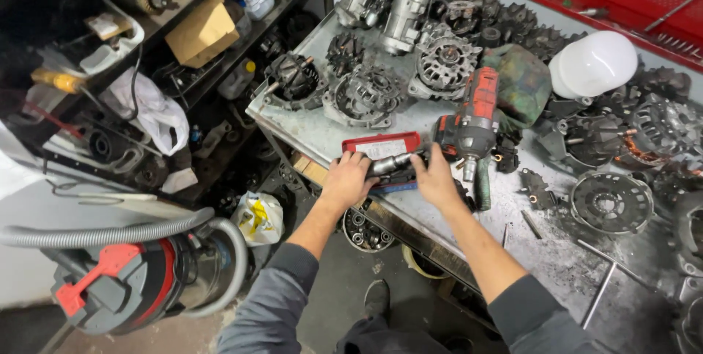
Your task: The person uses a hammer and punch to remove a pin from a circular metal part on a workbench. They then use a hammer to tap a component into place on a larger alternator assembly. The person handles various tools and car parts on a cluttered workbench.
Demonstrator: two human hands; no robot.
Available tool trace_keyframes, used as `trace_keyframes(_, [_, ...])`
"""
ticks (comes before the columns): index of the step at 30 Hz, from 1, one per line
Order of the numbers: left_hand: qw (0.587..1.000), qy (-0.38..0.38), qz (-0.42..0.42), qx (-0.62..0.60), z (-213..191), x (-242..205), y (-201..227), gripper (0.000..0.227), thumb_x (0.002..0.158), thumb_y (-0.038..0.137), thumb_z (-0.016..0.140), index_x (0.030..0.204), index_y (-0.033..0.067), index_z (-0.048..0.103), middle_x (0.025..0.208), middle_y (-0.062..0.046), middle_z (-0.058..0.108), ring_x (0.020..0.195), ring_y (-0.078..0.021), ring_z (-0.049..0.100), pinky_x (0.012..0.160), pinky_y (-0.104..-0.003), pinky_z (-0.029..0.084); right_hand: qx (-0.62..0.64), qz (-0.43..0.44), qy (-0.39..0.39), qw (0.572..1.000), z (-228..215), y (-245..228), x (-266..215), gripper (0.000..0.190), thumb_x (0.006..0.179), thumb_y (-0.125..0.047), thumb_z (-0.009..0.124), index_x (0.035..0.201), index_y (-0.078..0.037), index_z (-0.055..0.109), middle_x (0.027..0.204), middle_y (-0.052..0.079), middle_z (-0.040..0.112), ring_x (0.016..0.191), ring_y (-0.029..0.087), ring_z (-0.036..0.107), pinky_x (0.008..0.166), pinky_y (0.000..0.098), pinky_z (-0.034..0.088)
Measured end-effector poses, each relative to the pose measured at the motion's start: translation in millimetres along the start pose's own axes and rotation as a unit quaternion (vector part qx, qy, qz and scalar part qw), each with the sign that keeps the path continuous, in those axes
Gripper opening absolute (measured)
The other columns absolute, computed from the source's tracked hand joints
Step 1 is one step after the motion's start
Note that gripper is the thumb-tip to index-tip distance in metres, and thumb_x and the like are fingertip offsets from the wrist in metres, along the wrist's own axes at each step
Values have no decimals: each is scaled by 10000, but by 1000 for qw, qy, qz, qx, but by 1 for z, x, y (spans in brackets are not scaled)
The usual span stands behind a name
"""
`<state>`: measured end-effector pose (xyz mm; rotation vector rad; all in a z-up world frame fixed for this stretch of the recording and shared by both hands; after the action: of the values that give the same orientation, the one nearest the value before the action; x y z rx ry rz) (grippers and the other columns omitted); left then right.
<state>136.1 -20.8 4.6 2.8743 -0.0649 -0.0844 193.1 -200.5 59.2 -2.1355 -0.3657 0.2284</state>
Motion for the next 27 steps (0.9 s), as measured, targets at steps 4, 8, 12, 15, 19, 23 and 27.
trace_keyframes(4, [992,100,29,72,-21,-9,7,452,936,502,630,1231,159,627,1131,-48,696,1175,-250,601,1016,-474,454,48,-27,65,996,-9,-32,-18,233,987,-223,670,1143,-57,622,1003,224,725,1055,392,696,921,494,546])
trace_keyframes(8, [987,153,54,16,-93,-39,22,484,898,454,707,1271,155,634,1138,-54,732,1106,-268,659,991,-469,457,123,-97,102,982,-48,-82,-57,171,937,-204,764,1031,-73,708,864,138,771,827,246,759,758,378,599])
trace_keyframes(12, [938,259,168,-159,-178,-80,64,464,735,371,891,1091,131,713,973,-65,757,938,-303,678,834,-437,533,235,-66,171,955,-96,-45,-96,144,878,-131,825,964,-55,738,740,91,740,713,128,675,679,297,593])
trace_keyframes(15, [891,249,117,-360,-196,-90,92,711,448,171,1013,1102,132,735,880,-66,802,866,-281,769,810,-405,593,379,15,194,905,-116,7,-130,179,827,-90,843,948,9,756,714,148,751,616,199,717,596,315,611])
trace_keyframes(19, [780,172,155,-581,-171,-73,171,654,530,-12,896,1124,21,624,1042,-115,702,941,-226,696,862,-350,597,513,38,163,842,-133,35,-186,149,834,52,728,975,96,710,814,126,700,662,186,621,652,290,528])
trace_keyframes(23, [440,44,209,-872,-137,-62,321,300,825,180,708,995,51,496,888,-219,582,876,-363,622,895,-524,494,375,0,298,878,-198,60,-242,257,679,-4,945,861,68,778,723,176,778,672,183,739,645,315,607])
trace_keyframes(27, [330,-110,234,-908,-75,-38,422,348,913,362,593,748,144,379,567,-36,344,511,-234,418,637,-448,458,247,-4,367,897,-283,95,-310,295,603,-52,999,811,7,798,765,136,813,738,146,745,724,323,614])
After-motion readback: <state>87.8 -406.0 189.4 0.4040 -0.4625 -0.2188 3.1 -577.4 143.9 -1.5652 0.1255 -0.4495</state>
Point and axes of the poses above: each hand's wrist, its own x-axis towards the middle knuckle, its own z-axis out of the palm, y = z × x, the point moved 10 cm from there along x, towards the middle knuckle
